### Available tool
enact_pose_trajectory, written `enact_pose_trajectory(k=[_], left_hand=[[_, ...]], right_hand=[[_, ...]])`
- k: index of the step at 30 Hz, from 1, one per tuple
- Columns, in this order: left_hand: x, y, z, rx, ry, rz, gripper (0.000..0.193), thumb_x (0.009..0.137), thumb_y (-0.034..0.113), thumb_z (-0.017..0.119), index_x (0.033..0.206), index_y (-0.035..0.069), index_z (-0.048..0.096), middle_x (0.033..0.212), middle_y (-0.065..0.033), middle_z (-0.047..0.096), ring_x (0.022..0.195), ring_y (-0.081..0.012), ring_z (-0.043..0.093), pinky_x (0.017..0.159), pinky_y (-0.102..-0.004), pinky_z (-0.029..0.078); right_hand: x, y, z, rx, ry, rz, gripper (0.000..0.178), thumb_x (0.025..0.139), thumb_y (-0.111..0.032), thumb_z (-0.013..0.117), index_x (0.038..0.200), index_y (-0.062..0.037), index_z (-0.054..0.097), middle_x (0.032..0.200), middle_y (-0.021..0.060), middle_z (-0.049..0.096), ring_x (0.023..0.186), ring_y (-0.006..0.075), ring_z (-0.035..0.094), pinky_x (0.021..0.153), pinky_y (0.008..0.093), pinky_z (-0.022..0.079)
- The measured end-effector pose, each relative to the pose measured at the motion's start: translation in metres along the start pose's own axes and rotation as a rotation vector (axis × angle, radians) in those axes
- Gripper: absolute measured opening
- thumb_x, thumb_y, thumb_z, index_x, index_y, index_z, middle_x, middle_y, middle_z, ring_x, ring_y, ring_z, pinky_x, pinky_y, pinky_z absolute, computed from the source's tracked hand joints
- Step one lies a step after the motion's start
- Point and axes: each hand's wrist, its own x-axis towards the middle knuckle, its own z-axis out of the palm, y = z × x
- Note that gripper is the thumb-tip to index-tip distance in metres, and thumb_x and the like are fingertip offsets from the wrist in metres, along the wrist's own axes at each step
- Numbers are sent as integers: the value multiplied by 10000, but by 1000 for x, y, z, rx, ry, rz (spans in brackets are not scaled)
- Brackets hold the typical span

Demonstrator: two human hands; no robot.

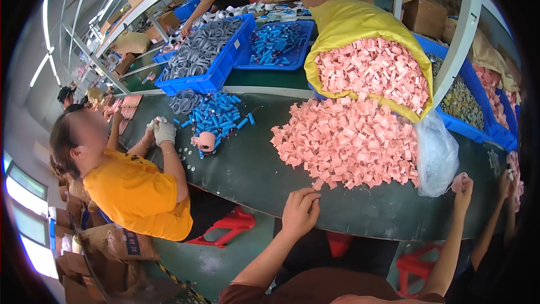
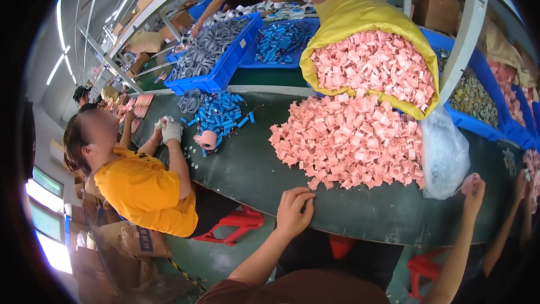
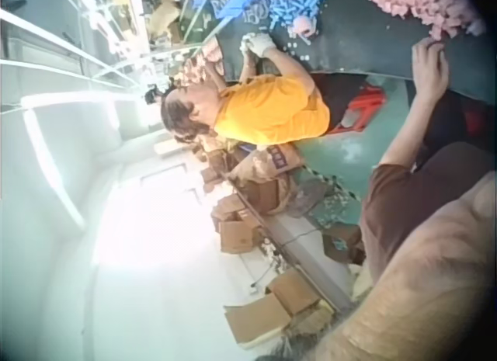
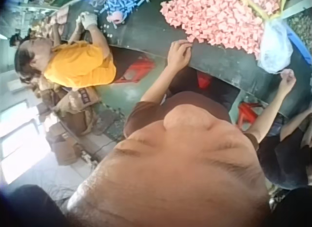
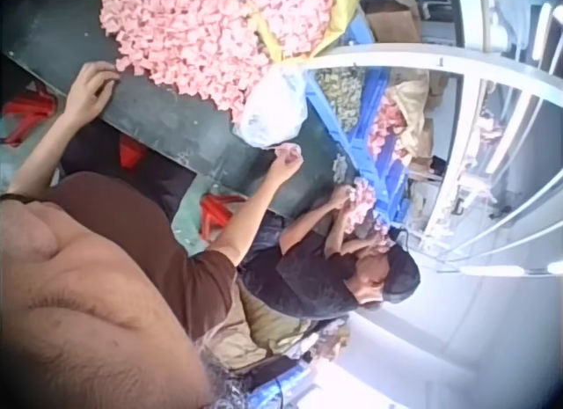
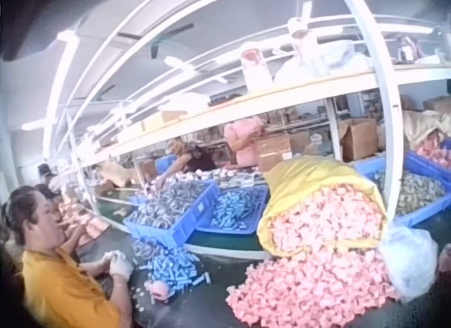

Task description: Assembling small pink plastic components with metal rings on a production line.

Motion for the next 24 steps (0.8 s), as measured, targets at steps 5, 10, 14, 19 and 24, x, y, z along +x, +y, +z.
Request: enact_pose_trajectory(k=[5, 10, 14, 19, 24], left_hand=[[-1, 2, 0, -9, 14, 7, 207, 799, 13, 718, 994, 73, 686, 1050, -93, 649, 921, -303, 628, 794, -406, 516], [-2, 4, 1, 62, -18, 21, 191, 806, 24, 718, 986, 83, 689, 1008, -72, 657, 889, -292, 634, 768, -402, 503], [-1, 12, 7, -26, -45, 10, 179, 813, 19, 712, 979, 82, 689, 996, -77, 659, 892, -293, 636, 780, -399, 503], [-4, 47, 25, -323, -67, -18, 193, 839, 29, 715, 1026, 70, 696, 1031, -120, 673, 970, -312, 650, 845, -398, 517], [-18, 84, 47, -600, -390, -22, 719, 931, 271, 704, 1521, 51, 358, 1563, -223, 284, 1415, -413, 319, 1171, -464, 309]], right_hand=[[-3, -2, 6, 21, 189, 82, 300, 970, -166, 678, 1203, -32, 545, 1117, 59, 563, 1021, 154, 554, 907, 271, 458], [-51, -80, 25, 438, 384, 273, 531, 1010, -289, 638, 1402, 26, 469, 1435, 139, 508, 1351, 230, 480, 1113, 345, 404], [-91, -113, 17, 964, 102, 369, 478, 1056, -388, 526, 1351, -12, 537, 1313, 102, 592, 1236, 205, 557, 1078, 359, 415], [-151, -244, 92, 1031, -260, 431, 376, 1084, -440, 434, 1147, -88, 553, 1150, 55, 599, 1089, 160, 578, 1003, 370, 441], [-208, -288, 166, 999, -461, 538, 313, 1060, -267, 540, 1300, -77, 476, 1220, 76, 575, 1118, 173, 594, 984, 348, 503]])
